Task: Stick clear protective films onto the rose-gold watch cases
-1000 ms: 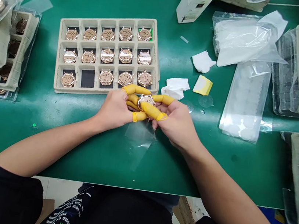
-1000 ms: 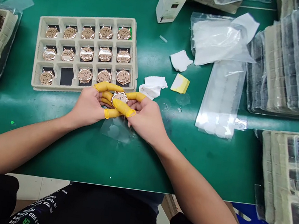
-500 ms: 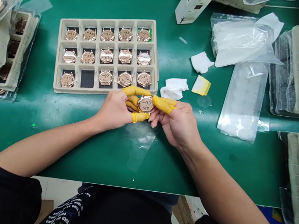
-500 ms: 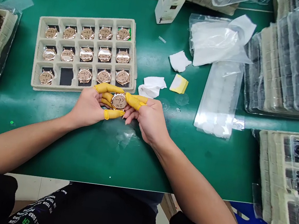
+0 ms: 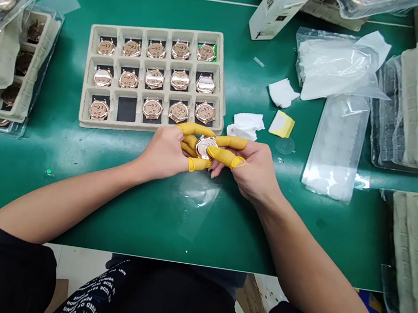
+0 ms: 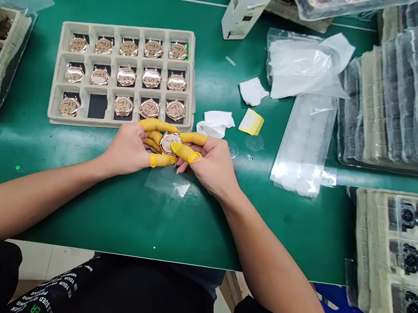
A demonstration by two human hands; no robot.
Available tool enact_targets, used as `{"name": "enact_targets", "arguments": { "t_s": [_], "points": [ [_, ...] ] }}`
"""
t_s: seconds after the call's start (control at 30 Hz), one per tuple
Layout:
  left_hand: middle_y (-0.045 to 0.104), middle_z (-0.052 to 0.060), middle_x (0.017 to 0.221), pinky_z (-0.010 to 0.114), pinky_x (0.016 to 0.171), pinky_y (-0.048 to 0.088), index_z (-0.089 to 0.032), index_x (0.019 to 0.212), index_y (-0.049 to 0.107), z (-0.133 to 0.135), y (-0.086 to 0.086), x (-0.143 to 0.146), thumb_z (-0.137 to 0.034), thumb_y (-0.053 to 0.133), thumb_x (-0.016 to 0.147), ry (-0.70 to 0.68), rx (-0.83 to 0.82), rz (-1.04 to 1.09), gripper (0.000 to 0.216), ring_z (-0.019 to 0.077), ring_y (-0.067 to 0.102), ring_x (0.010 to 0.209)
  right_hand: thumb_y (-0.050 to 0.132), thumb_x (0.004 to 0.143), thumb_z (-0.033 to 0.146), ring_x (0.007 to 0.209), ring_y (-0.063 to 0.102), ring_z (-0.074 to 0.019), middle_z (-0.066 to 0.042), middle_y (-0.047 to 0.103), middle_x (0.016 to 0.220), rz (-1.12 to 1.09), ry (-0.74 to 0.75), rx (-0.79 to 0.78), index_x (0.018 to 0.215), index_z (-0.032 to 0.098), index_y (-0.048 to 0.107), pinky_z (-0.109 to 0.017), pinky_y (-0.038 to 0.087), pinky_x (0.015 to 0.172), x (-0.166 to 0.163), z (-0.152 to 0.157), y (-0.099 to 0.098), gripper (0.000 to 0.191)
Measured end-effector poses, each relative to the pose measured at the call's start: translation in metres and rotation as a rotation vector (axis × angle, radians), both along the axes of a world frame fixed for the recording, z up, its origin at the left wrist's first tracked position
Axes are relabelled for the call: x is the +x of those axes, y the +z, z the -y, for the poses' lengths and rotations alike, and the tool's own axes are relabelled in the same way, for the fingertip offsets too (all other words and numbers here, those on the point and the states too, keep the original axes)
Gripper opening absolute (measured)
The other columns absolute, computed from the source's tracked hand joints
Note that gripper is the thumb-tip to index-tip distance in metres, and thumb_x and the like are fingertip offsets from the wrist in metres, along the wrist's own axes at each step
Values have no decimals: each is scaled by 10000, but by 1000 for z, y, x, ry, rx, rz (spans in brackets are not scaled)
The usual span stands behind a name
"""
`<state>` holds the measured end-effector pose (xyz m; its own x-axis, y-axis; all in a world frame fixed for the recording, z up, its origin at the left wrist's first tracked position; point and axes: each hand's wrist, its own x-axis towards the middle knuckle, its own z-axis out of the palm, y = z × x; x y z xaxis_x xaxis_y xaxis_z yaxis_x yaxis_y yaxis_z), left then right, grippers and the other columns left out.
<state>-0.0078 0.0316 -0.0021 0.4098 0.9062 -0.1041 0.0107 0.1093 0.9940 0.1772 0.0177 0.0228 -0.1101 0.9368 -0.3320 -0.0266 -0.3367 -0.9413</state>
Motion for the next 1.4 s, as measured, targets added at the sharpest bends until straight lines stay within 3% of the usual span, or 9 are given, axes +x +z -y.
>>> {"name": "enact_targets", "arguments": {
  "t_s": [0.3,0.47,0.57,0.7,0.9,1.0,1.1,1.23,1.4],
  "points": [
    [809,48,937,269,776,658,-144,1188,754,2,-7,3,-210,913,661,18,8,14,555,158,772,794,1007,556,450,405,526,-96,15,652,558,53,-65,21,741,197,762,-228,428,352,-8,4,-6,398],
    [786,19,837,233,701,626,-157,1216,755,1,-5,2,-209,897,665,8,14,-11,571,138,742,735,949,629,535,393,535,-106,19,620,505,30,-11,-6,680,203,728,-251,452,403,-4,0,-3,402],
    [778,14,818,220,664,605,-159,1200,760,1,-5,1,-224,893,668,17,37,-38,552,123,715,697,957,597,504,412,552,-116,14,643,531,2,11,-32,728,196,756,-261,461,417,-1,-1,0,390],
    [797,37,858,228,666,612,-144,1187,756,1,-7,1,-232,898,659,20,35,-40,554,137,730,716,974,563,413,399,510,-98,25,642,543,30,-24,-28,782,193,781,-243,412,379,-5,2,0,366],
    [804,44,872,237,696,627,-139,1214,746,2,-6,2,-219,889,669,19,29,-31,569,144,746,734,969,584,454,372,426,-70,44,583,494,67,-97,-7,692,208,731,-234,338,368,-15,2,-2,359],
    [792,31,843,238,691,622,-149,1221,744,2,-4,1,-226,889,677,17,30,-30,569,137,732,718,930,635,538,373,461,-82,39,572,473,51,-30,-5,685,204,716,-248,394,392,-10,0,-2,400],
    [786,26,832,238,677,615,-155,1212,752,1,-3,0,-233,891,679,14,31,-39,556,132,721,705,943,616,512,396,513,-99,34,605,501,13,-2,-13,761,192,747,-258,442,412,-3,0,-3,402],
    [794,38,853,237,665,610,-143,1204,754,1,-5,1,-230,904,663,23,22,-55,568,137,725,706,964,573,417,395,483,-82,35,633,548,25,-34,-33,787,187,764,-237,392,376,-6,1,-4,372],
    [808,52,898,246,715,630,-136,1209,755,1,-6,3,-231,911,650,35,2,-7,588,146,749,751,985,560,438,372,425,-61,38,601,525,52,-99,-9,708,198,737,-224,322,352,-14,2,-3,376]
  ]
}}
